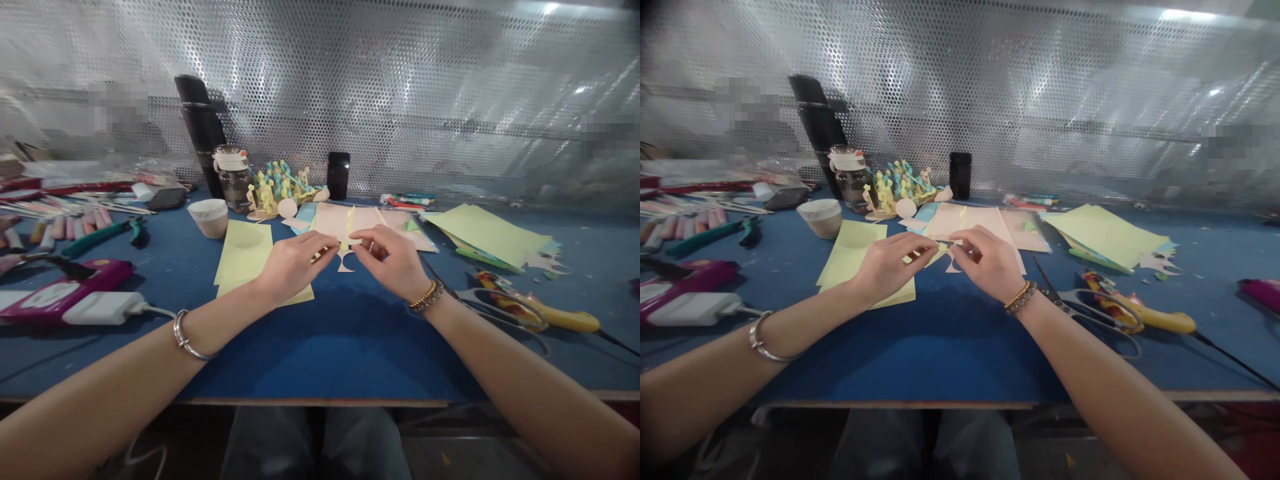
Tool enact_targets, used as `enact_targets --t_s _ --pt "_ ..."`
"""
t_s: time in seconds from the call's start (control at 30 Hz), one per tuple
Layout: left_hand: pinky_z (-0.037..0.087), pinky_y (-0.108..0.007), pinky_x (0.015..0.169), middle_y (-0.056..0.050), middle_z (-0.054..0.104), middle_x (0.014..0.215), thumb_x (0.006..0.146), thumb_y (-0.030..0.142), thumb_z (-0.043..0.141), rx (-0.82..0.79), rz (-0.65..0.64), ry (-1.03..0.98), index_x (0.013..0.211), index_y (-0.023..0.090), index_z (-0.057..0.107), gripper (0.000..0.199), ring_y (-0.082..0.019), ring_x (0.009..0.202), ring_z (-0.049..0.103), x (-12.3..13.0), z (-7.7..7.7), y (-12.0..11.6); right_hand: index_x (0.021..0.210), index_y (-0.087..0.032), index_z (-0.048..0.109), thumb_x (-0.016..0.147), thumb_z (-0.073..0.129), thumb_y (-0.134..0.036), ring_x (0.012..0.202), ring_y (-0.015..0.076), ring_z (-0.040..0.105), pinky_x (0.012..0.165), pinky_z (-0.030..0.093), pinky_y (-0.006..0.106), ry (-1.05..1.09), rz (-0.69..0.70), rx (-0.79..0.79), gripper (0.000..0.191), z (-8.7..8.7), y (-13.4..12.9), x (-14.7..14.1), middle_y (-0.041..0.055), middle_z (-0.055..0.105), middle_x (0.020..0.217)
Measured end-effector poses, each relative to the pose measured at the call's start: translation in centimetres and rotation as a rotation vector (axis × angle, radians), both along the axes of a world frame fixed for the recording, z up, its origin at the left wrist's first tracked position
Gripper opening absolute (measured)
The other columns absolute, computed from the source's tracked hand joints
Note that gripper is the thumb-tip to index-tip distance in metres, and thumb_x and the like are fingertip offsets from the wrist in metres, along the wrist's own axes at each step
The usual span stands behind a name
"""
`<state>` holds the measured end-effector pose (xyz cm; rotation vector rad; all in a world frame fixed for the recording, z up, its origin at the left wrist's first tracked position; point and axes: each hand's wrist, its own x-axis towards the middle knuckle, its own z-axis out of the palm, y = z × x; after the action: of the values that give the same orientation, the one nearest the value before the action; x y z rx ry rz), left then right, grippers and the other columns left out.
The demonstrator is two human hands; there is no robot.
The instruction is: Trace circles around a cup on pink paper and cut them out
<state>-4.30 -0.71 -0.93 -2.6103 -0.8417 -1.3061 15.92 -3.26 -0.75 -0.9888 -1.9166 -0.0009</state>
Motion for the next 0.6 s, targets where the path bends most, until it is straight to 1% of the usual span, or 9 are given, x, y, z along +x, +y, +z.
enact_targets --t_s 0.07,0.17,0.27,0.43,0.5,0.6 --pt "0.052 -0.020 0.065 -0.002 0.072 0.090 0.091 0.025 0.051 0.001 -0.011 -0.002 0.091 0.020 0.067 0.017 -0.011 0.075 0.066 0.02 0.02 -0.01 0.099 -0.022 0.066 0.087 0.056 -0.026 0.051 0.0074 0.045 0.053 0.041 0.024 -0.020 0.023 -0.006 0.016 -0.14 0.16 0.07 0.0000 0.058 0.078" --pt "0.052 -0.020 0.065 -0.001 0.072 0.089 0.090 0.025 0.053 -0.023 -0.018 -0.010 0.090 0.020 0.067 0.015 -0.010 0.071 0.065 0.03 0.09 -0.02 0.094 -0.022 0.067 0.088 0.055 -0.027 0.054 0.0078 0.047 0.056 0.042 0.025 -0.051 0.043 -0.008 0.014 -0.27 0.31 0.12 0.0011 0.061 0.082" --pt "0.053 -0.019 0.065 0.000 0.072 0.088 0.089 0.025 0.055 -0.075 -0.013 -0.039 0.088 0.020 0.068 0.013 -0.009 0.068 0.064 0.02 0.14 -0.01 0.090 -0.021 0.068 0.088 0.056 -0.028 0.055 0.0083 0.048 0.058 0.042 0.026 -0.071 0.041 0.000 0.014 -0.31 0.35 0.12 0.0013 0.061 0.081" --pt "0.054 -0.019 0.064 -0.001 0.072 0.091 0.088 0.026 0.056 -0.165 -0.003 -0.060 0.087 0.020 0.068 0.014 -0.009 0.070 0.065 0.16 0.29 -0.09 0.087 -0.019 0.067 0.088 0.057 -0.027 0.060 0.0090 0.049 0.060 0.040 0.025 -0.101 0.041 0.017 0.013 -0.29 0.44 0.11 0.0007 0.060 0.080" --pt "0.055 -0.019 0.063 -0.002 0.072 0.092 0.088 0.027 0.055 -0.206 -0.001 -0.075 0.092 0.020 0.068 0.016 -0.009 0.069 0.065 0.25 0.39 -0.23 0.086 -0.020 0.067 0.089 0.056 -0.027 0.061 0.0091 0.050 0.060 0.040 0.024 -0.110 0.036 0.010 0.013 -0.24 0.48 0.09 0.0005 0.060 0.080" --pt "0.056 -0.018 0.063 -0.002 0.071 0.096 0.086 0.025 0.055 -0.259 -0.020 -0.073 0.109 0.021 0.065 0.026 -0.010 0.073 0.066 0.33 0.53 -0.57 0.084 -0.019 0.066 0.089 0.056 -0.028 0.059 0.0085 0.049 0.060 0.039 0.024 -0.113 0.015 -0.004 0.014 -0.11 0.47 0.05 0.0000 0.059 0.078"
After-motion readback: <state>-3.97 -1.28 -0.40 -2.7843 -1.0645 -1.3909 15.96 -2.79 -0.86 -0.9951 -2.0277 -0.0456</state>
